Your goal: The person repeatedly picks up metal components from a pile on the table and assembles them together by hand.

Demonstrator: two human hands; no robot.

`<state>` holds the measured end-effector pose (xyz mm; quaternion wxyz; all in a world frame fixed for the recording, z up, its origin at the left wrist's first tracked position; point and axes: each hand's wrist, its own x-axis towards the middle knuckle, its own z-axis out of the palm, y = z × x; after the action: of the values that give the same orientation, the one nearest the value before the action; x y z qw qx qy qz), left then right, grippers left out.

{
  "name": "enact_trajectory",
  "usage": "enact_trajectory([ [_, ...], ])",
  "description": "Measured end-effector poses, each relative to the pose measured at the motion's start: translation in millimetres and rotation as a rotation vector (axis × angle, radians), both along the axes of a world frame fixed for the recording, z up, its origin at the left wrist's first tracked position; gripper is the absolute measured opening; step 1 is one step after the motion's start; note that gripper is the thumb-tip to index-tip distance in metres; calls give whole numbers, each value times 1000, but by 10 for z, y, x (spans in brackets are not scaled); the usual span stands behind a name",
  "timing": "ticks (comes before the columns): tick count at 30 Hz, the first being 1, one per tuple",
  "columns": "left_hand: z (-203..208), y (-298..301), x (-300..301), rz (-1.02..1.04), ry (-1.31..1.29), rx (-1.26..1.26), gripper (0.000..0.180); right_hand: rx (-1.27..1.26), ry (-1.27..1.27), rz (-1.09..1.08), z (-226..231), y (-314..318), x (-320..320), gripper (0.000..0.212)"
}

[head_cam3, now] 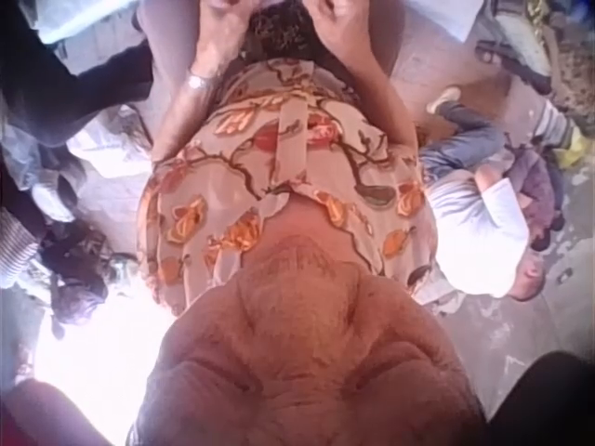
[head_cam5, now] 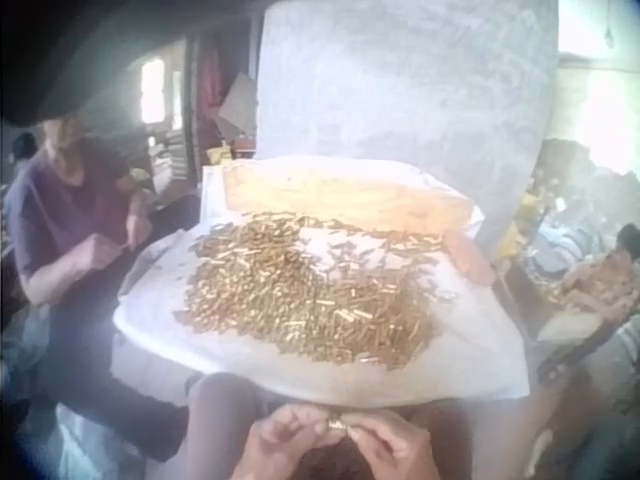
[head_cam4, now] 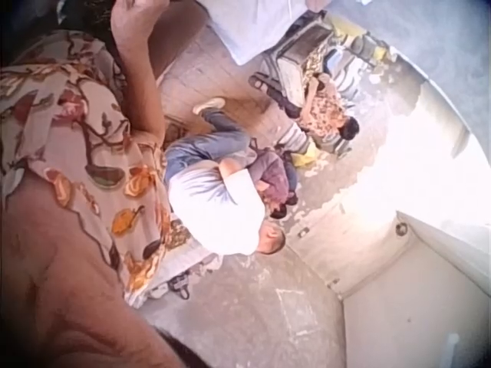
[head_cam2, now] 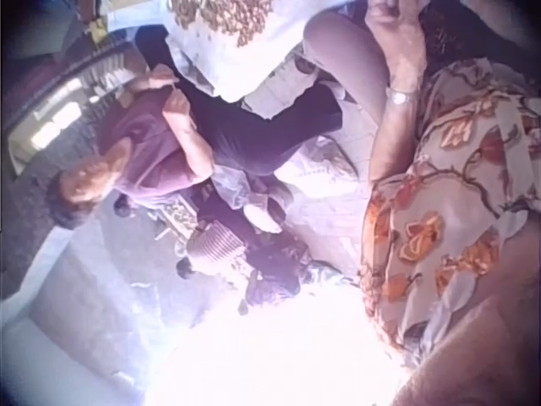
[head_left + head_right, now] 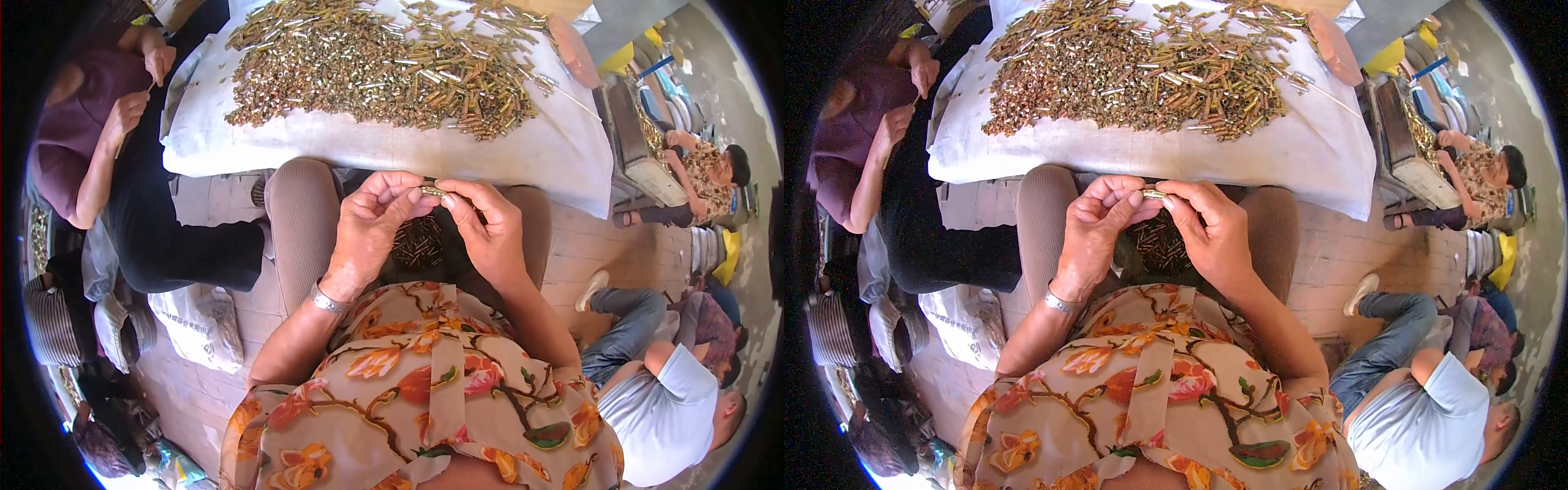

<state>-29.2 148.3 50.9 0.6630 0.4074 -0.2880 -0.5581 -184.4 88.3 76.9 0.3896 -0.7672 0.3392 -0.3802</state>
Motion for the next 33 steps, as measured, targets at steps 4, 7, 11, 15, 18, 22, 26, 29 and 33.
enact_trajectory([
  [4,10,47,-3,25,-7,-82,15,-59,-27,-13,-1,52,32,16],
  [7,10,61,-16,54,-15,-106,15,-84,-18,-20,30,78,44,16],
  [11,20,76,-54,128,-95,-146,16,-121,-10,-14,31,97,53,16],
  [15,37,100,-62,180,-295,-143,19,-175,-34,-4,4,51,44,17],
  [18,24,135,75,25,-258,-163,16,-82,-42,85,56,-12,-23,17],
  [22,144,117,290,-341,-3,-31,12,524,-64,350,184,-102,-196,17],
  [26,18,59,335,-545,38,-149,16,846,-201,441,129,-46,-187,19],
  [29,-55,5,271,-511,189,-82,18,940,-239,364,69,-33,-144,21],
  [33,-153,-330,233,-260,-224,78,21,1325,-637,70,-284,-234,-67,26],
])
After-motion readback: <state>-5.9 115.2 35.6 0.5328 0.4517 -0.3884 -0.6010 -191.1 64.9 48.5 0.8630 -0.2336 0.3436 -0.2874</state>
